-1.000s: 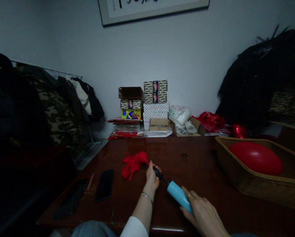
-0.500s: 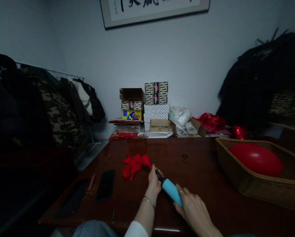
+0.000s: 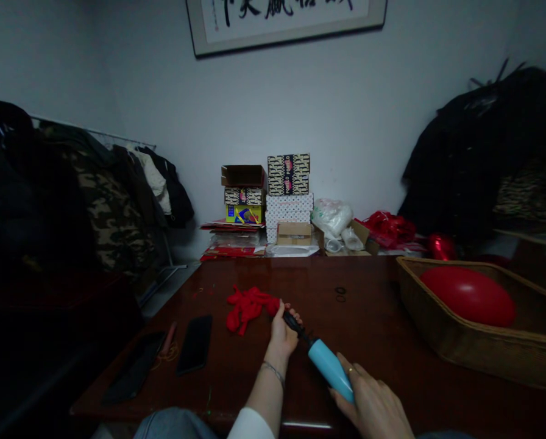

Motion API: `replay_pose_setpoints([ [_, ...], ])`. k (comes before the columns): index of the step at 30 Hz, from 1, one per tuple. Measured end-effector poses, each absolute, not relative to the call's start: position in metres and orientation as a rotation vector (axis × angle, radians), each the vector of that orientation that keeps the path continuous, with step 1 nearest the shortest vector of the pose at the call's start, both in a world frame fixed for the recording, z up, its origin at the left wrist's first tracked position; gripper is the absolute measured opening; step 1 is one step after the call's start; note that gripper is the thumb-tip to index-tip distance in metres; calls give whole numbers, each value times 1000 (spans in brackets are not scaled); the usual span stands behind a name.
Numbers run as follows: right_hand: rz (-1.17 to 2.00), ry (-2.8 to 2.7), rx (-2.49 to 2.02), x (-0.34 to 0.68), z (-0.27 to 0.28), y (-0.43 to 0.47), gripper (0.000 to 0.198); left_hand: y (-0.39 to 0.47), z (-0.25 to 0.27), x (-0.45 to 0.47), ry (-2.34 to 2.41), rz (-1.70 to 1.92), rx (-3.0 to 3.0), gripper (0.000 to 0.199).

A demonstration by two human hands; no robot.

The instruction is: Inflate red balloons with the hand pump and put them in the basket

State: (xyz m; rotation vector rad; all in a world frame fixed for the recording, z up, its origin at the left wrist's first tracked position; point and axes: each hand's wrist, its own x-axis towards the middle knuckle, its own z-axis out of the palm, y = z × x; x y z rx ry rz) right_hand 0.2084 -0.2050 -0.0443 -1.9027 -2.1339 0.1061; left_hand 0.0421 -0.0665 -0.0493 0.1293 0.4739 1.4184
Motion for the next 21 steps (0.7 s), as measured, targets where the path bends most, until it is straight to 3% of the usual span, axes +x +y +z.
replay_pose_setpoints([
  [13,185,-2155,-1850,201,-24,-193,53,-71,-54,61,645,1554,225,35],
  [21,25,-2239,-1886,185,-22,-192,52,-66,-59,53,701,1595,236,38],
])
